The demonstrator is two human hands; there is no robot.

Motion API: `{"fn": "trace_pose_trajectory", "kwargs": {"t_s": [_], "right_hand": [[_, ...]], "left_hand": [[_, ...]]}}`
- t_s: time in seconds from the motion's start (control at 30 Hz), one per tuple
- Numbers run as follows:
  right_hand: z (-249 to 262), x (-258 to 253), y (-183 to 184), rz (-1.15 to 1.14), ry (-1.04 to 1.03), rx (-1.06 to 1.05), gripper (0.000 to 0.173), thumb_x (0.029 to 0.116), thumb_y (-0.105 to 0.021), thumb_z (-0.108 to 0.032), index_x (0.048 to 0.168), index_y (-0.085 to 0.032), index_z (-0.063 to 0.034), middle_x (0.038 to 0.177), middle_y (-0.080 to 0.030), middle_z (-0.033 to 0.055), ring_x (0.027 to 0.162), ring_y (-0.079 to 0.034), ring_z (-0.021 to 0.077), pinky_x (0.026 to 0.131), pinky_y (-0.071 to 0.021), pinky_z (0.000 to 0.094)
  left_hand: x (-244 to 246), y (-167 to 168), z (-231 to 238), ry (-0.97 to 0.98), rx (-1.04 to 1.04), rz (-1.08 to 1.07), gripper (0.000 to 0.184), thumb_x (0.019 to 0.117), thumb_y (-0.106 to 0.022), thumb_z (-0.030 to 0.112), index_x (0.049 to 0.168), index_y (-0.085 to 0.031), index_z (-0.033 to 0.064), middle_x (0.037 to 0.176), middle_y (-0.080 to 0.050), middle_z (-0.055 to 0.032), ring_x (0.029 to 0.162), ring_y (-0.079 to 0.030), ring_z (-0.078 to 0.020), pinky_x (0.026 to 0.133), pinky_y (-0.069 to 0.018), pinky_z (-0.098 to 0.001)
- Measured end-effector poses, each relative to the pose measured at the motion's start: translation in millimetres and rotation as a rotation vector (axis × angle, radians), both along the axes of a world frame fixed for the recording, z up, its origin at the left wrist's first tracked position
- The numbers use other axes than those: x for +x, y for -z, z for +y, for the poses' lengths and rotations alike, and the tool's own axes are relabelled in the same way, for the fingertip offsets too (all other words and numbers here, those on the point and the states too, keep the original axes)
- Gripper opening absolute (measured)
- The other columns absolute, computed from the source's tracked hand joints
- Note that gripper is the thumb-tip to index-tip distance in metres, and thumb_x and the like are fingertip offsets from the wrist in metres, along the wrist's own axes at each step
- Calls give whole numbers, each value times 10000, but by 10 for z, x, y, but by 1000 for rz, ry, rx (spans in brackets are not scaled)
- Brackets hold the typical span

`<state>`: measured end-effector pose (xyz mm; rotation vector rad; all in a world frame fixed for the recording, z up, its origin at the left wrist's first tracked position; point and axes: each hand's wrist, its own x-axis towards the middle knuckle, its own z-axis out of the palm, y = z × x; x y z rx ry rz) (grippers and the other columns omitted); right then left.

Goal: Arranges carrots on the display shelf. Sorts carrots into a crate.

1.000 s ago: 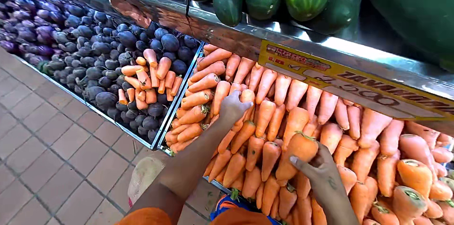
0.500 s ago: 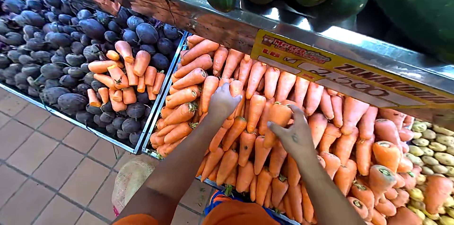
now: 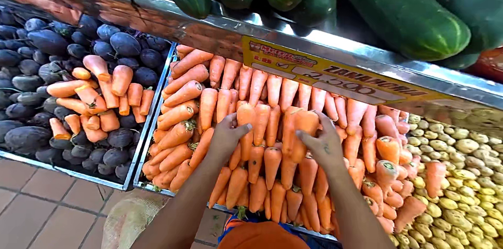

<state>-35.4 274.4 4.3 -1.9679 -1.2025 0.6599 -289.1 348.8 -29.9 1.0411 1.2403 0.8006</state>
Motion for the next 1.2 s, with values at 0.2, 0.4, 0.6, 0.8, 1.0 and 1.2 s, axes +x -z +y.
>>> {"fn": "trace_pose_trajectory", "kwargs": {"t_s": [0.2,0.4,0.6,0.8,1.0,1.2], "right_hand": [[-245,579,233,-39,110,-83,775,774,-874,-256,1463,-530,-170,1316,-624,159,949,-696,308,812,-587,584],[0,548,408,-157,101,-56,764,785,-854,-352,1442,-541,-119,1364,-570,190,1129,-622,342,914,-527,597],[97,399,445,-211,141,-93,824,777,-856,-424,1454,-524,-90,1418,-529,219,1228,-592,376,968,-525,598],[72,321,448,-315,96,-101,908,805,-843,-508,1518,-478,-81,1430,-490,239,1138,-632,387,882,-574,553],[39,371,457,-103,106,-139,982,830,-835,-481,1609,-344,-137,1483,-441,235,1172,-604,368,941,-543,563],[-1331,714,576,-96,65,230,293,991,-621,-355,1082,-737,-101,1000,-715,17,840,-682,112,742,-604,339]], "left_hand": [[507,-9,-57,195,47,307,603,857,-827,383,1375,-625,150,1075,-767,-10,959,-742,-165,881,-620,-470],[886,-4,41,214,192,638,569,885,-749,511,1340,-662,179,1115,-750,-57,1064,-706,-251,958,-546,-567],[939,-6,-3,316,286,829,647,957,-650,551,1440,-597,123,1256,-707,-111,1197,-652,-295,1051,-490,-549],[974,120,-31,246,419,899,565,966,-662,509,1404,-635,153,1186,-638,-146,998,-674,-287,862,-575,-500],[951,196,-28,224,471,829,544,971,-669,475,1399,-629,141,1244,-661,-96,1063,-675,-262,907,-564,-514],[662,187,-478,241,566,509,333,989,-678,302,1273,-683,127,1117,-686,-40,840,-679,-132,751,-611,-361]]}}
